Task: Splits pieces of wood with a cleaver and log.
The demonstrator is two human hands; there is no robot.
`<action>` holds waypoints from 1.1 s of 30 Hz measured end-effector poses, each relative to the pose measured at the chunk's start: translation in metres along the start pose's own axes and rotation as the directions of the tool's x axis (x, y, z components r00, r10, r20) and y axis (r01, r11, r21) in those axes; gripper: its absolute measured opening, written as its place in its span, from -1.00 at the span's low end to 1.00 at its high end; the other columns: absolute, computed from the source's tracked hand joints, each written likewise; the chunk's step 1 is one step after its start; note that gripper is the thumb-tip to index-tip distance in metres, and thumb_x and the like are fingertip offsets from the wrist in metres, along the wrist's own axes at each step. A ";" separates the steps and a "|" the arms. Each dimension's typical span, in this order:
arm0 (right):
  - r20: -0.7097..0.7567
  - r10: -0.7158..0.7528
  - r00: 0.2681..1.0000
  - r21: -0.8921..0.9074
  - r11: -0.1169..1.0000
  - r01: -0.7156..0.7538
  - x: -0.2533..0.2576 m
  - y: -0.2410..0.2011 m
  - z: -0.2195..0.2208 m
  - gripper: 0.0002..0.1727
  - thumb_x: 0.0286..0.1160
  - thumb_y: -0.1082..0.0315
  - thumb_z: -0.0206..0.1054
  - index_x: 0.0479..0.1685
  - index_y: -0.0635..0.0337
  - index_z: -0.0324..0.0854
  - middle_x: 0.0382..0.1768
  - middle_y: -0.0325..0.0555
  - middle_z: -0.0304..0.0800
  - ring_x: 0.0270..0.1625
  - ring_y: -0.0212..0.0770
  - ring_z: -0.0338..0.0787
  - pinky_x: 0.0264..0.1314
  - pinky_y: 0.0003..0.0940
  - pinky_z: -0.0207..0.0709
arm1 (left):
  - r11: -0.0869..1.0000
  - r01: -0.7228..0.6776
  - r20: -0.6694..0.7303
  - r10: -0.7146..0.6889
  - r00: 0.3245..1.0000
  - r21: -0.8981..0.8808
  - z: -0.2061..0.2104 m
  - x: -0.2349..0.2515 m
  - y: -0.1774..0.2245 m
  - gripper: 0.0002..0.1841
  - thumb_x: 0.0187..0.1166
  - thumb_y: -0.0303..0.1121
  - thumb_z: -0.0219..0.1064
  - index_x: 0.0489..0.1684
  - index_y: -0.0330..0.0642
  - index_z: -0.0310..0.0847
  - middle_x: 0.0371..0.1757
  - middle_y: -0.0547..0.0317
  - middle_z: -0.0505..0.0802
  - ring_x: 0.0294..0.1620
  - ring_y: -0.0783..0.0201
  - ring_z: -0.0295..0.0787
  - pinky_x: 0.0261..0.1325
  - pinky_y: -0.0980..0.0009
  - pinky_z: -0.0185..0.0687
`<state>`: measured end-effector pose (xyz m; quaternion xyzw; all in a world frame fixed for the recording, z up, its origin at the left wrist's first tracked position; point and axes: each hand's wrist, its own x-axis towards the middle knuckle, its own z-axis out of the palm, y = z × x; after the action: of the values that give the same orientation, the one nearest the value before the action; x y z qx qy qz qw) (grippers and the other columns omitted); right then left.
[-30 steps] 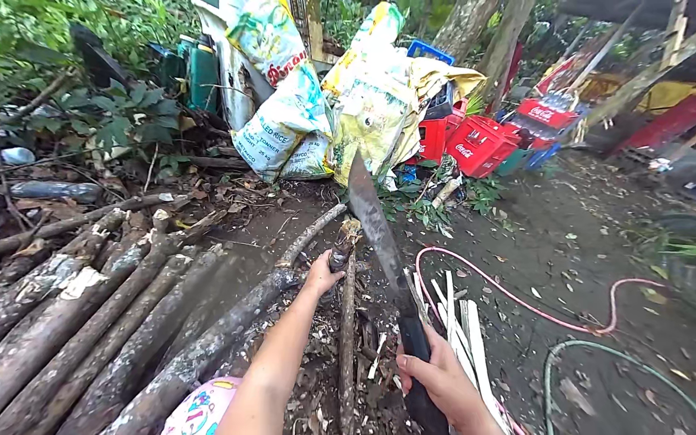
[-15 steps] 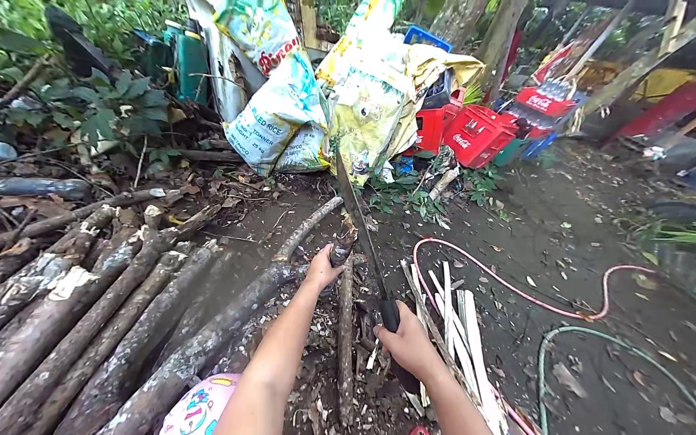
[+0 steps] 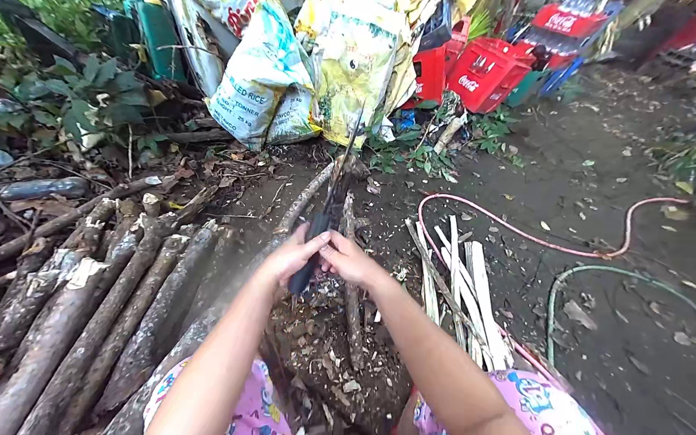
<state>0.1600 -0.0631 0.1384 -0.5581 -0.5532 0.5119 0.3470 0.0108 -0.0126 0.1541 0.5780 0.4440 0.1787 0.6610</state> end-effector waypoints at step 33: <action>-0.563 0.569 0.599 0.364 0.822 -0.438 -0.001 0.231 -0.036 -0.26 0.16 0.46 0.68 0.42 0.44 0.46 0.04 0.38 0.74 -0.02 0.19 0.80 0.08 0.18 0.68 | 0.776 0.130 -0.186 -0.017 0.982 0.617 -0.042 -0.011 0.016 -0.35 0.60 -0.31 0.46 0.66 -0.22 0.27 0.21 -0.27 0.76 0.19 -0.13 0.78 0.31 -0.12 0.64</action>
<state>0.2551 -0.0922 -0.0736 -0.7977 -0.1652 0.4120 0.4081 -0.0245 0.0090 0.1760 0.7295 0.5551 0.0438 0.3973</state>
